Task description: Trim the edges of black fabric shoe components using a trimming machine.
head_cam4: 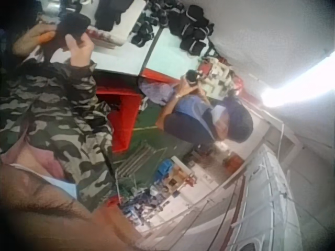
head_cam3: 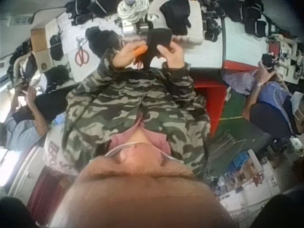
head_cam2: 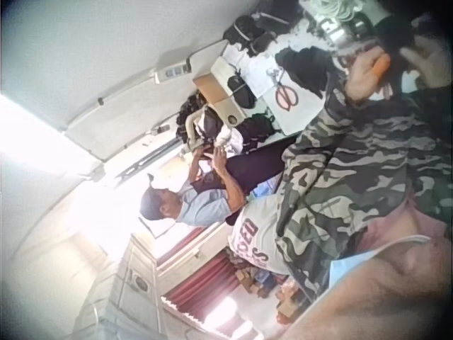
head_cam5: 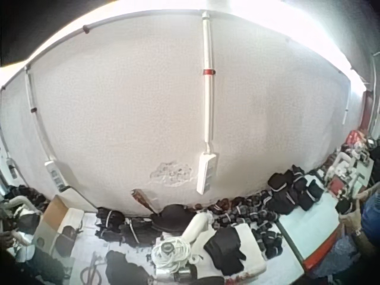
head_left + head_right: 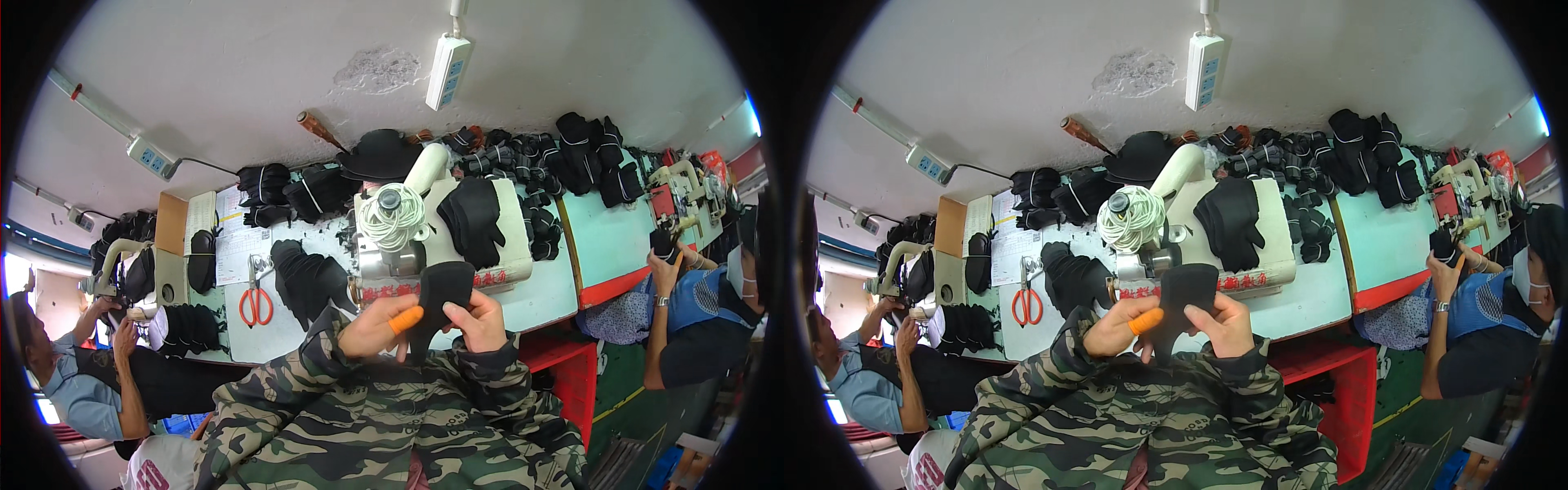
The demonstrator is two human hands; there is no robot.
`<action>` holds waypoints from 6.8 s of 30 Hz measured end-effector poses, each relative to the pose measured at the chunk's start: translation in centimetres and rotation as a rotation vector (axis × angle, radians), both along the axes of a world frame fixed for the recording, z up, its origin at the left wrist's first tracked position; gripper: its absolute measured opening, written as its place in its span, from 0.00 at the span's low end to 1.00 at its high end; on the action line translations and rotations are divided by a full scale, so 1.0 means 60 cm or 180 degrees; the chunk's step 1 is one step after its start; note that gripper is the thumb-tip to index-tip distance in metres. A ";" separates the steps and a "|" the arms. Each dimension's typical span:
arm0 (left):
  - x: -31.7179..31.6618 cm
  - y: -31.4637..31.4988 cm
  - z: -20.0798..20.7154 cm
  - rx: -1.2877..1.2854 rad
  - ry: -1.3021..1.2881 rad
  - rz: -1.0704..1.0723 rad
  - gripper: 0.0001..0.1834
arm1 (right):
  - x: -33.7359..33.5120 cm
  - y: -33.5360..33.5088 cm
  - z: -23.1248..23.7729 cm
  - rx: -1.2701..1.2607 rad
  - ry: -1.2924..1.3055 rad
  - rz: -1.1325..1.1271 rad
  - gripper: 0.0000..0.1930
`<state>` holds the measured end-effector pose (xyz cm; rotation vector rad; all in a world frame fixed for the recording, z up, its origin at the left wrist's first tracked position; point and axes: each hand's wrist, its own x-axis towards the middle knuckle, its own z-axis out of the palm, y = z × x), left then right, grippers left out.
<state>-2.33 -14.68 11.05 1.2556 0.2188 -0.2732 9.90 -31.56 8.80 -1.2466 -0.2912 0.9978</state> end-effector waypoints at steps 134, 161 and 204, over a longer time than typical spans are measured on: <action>-0.281 0.273 -0.382 0.1549 0.1236 0.3468 0.23 | -0.247 0.508 -0.325 -0.1748 -0.2252 0.1596 0.28; -0.292 0.205 -0.390 0.0599 0.0192 0.3742 0.18 | -0.277 0.297 -0.245 -0.1323 -0.4516 0.2217 0.42; 0.076 -0.080 -0.049 0.3073 -0.1295 0.1744 0.38 | 0.222 0.042 -0.065 -0.2132 -0.4496 0.0957 0.30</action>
